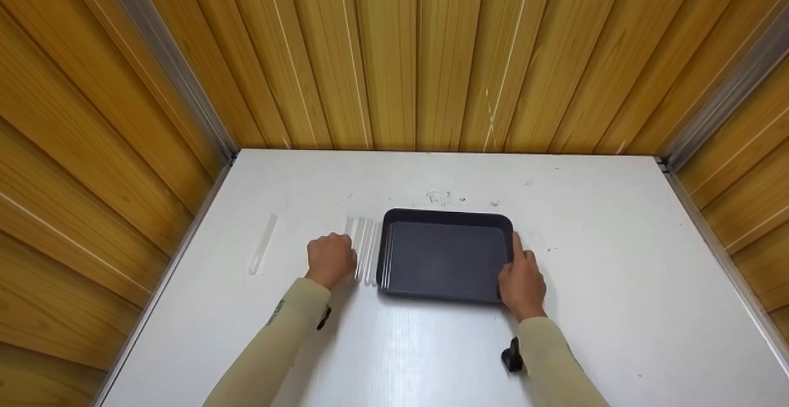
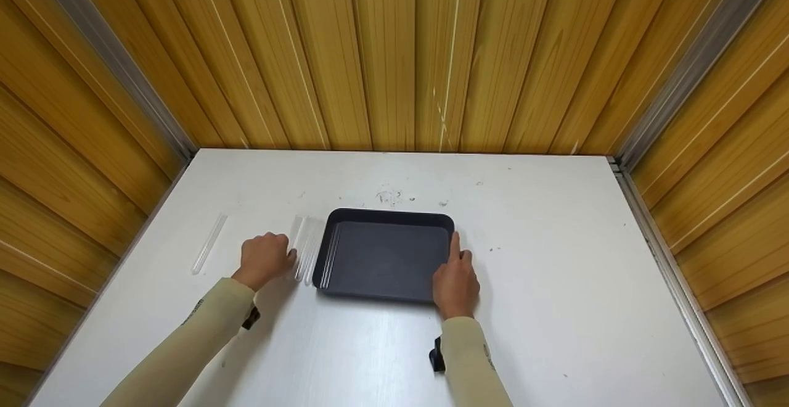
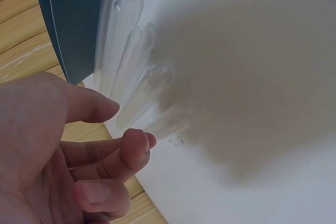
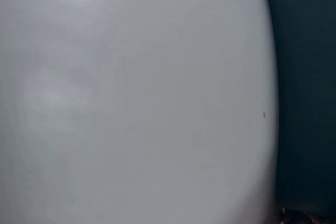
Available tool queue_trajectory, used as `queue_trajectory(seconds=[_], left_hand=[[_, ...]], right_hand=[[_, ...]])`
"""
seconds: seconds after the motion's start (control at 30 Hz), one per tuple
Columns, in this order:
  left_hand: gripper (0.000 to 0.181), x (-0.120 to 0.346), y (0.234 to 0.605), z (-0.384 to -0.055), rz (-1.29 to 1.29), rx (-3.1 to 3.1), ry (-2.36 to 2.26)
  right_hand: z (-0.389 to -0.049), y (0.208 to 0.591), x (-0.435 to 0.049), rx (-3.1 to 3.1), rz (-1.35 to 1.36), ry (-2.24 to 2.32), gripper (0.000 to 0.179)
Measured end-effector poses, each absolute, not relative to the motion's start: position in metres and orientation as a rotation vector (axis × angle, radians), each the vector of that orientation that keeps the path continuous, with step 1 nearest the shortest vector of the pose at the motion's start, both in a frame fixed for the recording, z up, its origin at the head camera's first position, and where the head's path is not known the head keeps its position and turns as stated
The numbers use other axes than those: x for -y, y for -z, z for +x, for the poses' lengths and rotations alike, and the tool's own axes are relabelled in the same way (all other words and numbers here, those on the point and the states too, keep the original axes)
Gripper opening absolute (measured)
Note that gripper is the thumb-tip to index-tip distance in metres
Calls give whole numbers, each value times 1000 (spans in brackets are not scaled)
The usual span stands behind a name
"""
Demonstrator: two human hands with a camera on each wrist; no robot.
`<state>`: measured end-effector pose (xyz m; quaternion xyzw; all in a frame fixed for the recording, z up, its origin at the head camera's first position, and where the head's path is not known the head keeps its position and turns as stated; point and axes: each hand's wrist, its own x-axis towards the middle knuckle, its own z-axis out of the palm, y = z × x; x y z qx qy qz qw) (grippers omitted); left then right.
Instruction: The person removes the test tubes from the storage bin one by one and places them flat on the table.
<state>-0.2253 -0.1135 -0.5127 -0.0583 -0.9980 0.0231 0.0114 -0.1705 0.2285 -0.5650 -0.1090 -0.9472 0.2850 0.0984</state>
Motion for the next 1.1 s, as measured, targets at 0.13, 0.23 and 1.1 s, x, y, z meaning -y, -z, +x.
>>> queue_trajectory(seconds=[0.13, 0.23, 1.1], left_hand=[[23, 112, 509, -224, -191, 3105, -63], [24, 109, 505, -222, -203, 3093, -49], [25, 77, 490, -209, -389, 2931, 97]], right_hand=[[-170, 565, -228, 2795, -329, -842, 61], [-171, 565, -229, 2795, -329, -842, 61], [-170, 566, -229, 2790, -306, -852, 60]])
